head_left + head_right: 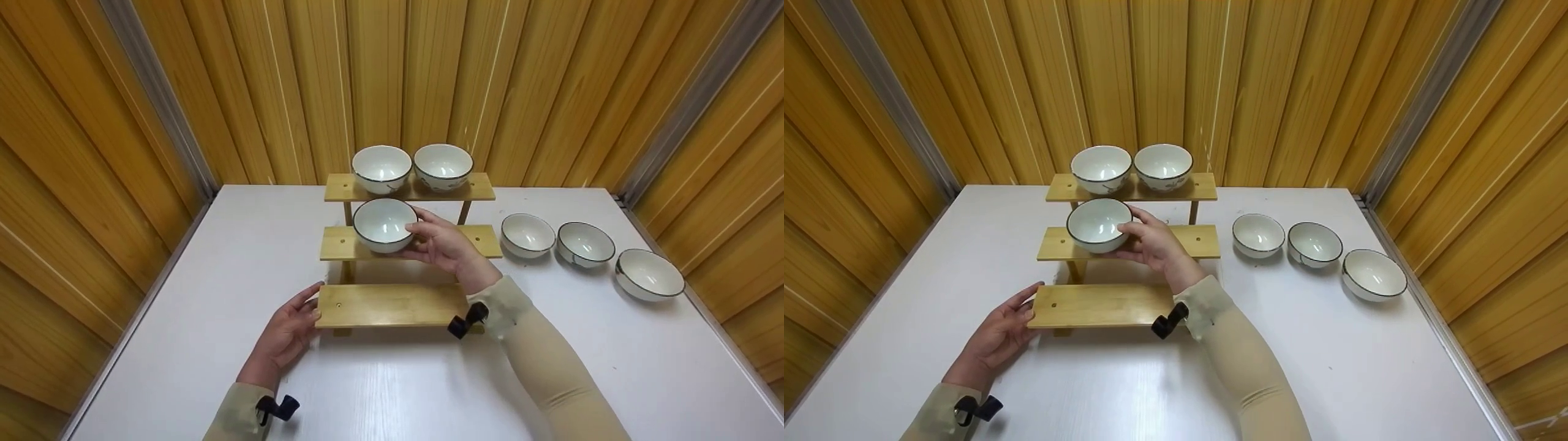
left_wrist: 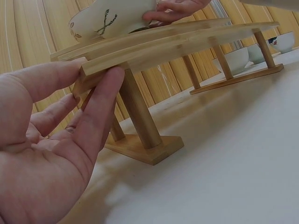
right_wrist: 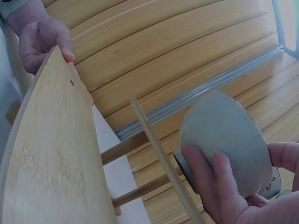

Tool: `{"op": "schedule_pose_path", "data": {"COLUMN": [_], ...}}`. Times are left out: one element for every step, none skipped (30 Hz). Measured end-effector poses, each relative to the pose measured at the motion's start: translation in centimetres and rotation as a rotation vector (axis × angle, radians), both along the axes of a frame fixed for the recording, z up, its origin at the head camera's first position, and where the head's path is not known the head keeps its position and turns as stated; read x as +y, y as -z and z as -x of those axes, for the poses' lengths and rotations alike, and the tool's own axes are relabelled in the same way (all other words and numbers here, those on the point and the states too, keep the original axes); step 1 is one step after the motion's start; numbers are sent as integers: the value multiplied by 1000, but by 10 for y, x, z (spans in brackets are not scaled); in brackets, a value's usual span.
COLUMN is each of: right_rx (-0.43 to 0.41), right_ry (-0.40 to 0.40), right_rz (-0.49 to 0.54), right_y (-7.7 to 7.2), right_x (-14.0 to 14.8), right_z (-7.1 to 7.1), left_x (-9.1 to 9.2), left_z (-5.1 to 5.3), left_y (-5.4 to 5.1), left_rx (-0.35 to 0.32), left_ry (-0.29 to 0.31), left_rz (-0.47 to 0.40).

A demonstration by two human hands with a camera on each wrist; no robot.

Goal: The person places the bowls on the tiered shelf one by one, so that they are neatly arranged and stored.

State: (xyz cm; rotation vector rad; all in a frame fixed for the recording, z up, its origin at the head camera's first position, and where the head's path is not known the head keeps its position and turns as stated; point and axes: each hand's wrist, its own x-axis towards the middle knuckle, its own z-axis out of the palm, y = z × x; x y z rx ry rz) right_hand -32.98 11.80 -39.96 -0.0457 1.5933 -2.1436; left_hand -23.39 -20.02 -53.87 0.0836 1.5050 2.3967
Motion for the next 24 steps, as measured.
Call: {"op": "schedule_pose_path", "data": {"right_rx": [-5, -7, -9, -11, -11, -12, -12, -13, -17, -18, -20, -23, -24, -26, -26, -24, -25, -23, -22, -20, -20, -18, -19, -19], "right_ry": [2, 3, 4, 2, 1, -1, -4, -7, -8, -11, -12, -13, -15, -17, -19, -25, -29, -33, -39, -43, -47, -50, -51, -49], "right_rz": [4, 6, 6, 11, 14, 18, 19, 20, 19, 16, 8, -1, -10, -20, -30, -37, -42, -48, -51, -55, -58, -61, -65, -68], "right_y": [0, 1, 1, 2, 2, 3, 3, 4, 4, 5, 5, 5, 5, 5, 5, 4, 4, 4, 4, 4, 4, 4, 4, 4], "right_x": [-1, -2, -3, -3, -4, -4, -4, -4, -4, -3, -3, -3, -2, -2, -1, -1, 0, 0, 1, 1, 2, 3, 3, 4], "right_z": [0, 1, 1, 1, 2, 2, 3, 3, 3, 4, 4, 4, 5, 5, 5, 5, 4, 4, 4, 4, 4, 4, 4, 4], "left_x": [0, 0, 0, 0, 0, -1, -1, -1, -1, -1, -1, -1, -1, -1, -1, -1, -1, -1, -1, -1, -1, 0, 0, 0], "left_z": [0, 0, 0, 0, 0, 0, 0, 0, 1, 1, 1, 1, 1, 1, 1, 1, 1, 1, 2, 1, 1, 1, 1, 1], "left_y": [0, -1, -1, -1, 0, 0, 0, 1, 1, 1, 1, 1, 1, 1, 1, 1, 1, 1, 1, 1, 1, 1, 1, 0], "left_rx": [-1, -2, 0, 3, 10, 15, 20, 26, 32, 32, 31, 28, 28, 26, 23, 21, 18, 17, 14, 12, 11, 7, 1, 0], "left_ry": [-1, -2, -1, 1, 5, 9, 13, 17, 20, 20, 20, 19, 20, 20, 20, 18, 19, 18, 15, 12, 11, 4, 1, -1], "left_rz": [-1, -2, -1, 2, 8, 12, 15, 24, 31, 31, 30, 27, 27, 24, 19, 19, 19, 21, 24, 27, 29, 29, 24, 22]}}
